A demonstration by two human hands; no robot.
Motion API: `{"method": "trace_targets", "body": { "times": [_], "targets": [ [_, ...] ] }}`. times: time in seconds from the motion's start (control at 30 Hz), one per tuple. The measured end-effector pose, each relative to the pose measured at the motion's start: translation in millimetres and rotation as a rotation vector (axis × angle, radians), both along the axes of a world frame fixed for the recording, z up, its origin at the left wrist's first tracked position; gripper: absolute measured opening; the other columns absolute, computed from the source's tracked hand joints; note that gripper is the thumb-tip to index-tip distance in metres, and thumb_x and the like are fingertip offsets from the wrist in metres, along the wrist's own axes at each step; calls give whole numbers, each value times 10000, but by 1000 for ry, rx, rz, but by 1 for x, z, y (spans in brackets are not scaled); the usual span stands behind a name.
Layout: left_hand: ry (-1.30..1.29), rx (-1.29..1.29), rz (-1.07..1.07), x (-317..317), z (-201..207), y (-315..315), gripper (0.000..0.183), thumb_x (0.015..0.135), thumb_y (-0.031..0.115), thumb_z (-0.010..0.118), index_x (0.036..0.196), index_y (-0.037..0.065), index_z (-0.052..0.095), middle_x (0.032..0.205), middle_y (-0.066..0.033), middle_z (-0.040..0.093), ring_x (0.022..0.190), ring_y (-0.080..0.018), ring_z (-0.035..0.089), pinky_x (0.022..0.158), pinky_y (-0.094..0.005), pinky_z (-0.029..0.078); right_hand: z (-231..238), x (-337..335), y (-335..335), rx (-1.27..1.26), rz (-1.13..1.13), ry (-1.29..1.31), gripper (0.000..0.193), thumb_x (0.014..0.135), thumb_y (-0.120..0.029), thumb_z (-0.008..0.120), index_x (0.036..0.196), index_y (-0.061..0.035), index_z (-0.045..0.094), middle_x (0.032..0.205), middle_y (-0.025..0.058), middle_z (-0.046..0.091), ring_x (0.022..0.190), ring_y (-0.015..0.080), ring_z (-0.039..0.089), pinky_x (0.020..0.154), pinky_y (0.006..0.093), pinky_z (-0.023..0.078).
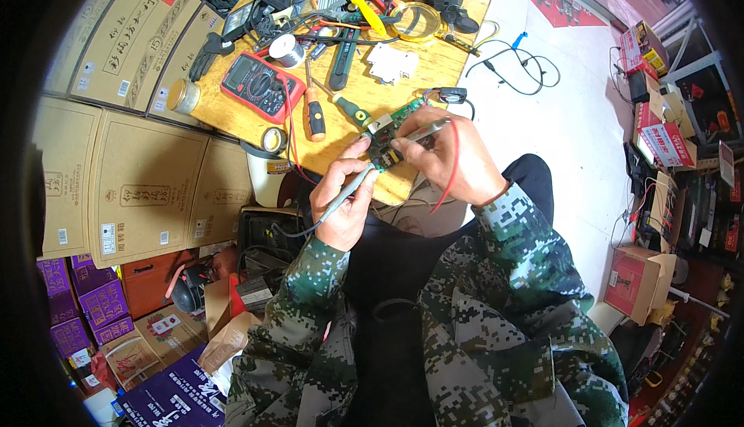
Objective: The person tests a green circuit board using a multimeter, touching the probes to various points on both sides of the board. The person flips the board over multiple times to access different test points.
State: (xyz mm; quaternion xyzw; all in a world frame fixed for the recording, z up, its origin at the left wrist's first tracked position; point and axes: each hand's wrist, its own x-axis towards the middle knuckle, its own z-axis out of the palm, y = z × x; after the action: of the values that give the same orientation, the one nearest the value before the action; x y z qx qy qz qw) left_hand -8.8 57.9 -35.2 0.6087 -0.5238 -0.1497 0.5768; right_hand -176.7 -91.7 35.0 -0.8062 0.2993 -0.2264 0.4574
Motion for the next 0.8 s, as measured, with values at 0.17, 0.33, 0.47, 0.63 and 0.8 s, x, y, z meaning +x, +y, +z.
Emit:
{"method": "trace_targets", "body": {
  "times": [0.17, 0.33, 0.47, 0.63, 0.8],
  "targets": [
    [84, 31, -18, 4, -1, 3, 195, 969, -29, 763, 1109, -14, 629, 1404, -259, 713, 1265, -358, 733, 1000, -389, 595, -10, -17, 1, 158, -201, -88, 153, 987, -143, 781, 1020, 6, 769, 943, 64, 757, 848, 128, 682, 771, 305, 538],
    [334, 49, -83, 11, -6, 7, 176, 1019, -29, 726, 1146, -18, 605, 1464, -286, 671, 1278, -274, 700, 1045, -354, 551, -19, -50, 19, 416, -332, -340, 175, 1060, -134, 711, 1113, 30, 742, 934, 52, 742, 839, 122, 646, 794, 286, 530],
    [440, 24, -100, 13, -8, 6, 164, 1047, -14, 705, 1164, -7, 590, 1475, -298, 653, 1357, -284, 647, 1138, -376, 503, -24, -60, 28, 389, -334, -342, 255, 1075, -141, 701, 1237, 51, 739, 997, 83, 754, 916, 150, 677, 873, 303, 548],
    [552, -15, -104, 18, -9, 1, 153, 1059, 14, 710, 1148, -4, 587, 1490, -294, 644, 1377, -280, 638, 1122, -378, 526, -33, -49, 25, -282, -291, -134, 391, 946, -45, 800, 1327, -19, 718, 1272, 165, 731, 1181, 303, 688, 1038, 391, 531],
    [663, 26, -154, 19, -5, -2, 157, 1074, 58, 710, 1148, -5, 587, 1522, -310, 613, 1428, -291, 597, 1144, -362, 494, -52, -24, 17, -347, -248, -114, 588, 856, 2, 874, 1394, -75, 650, 1362, 172, 628, 1209, 333, 660, 1027, 414, 554]
  ]
}}
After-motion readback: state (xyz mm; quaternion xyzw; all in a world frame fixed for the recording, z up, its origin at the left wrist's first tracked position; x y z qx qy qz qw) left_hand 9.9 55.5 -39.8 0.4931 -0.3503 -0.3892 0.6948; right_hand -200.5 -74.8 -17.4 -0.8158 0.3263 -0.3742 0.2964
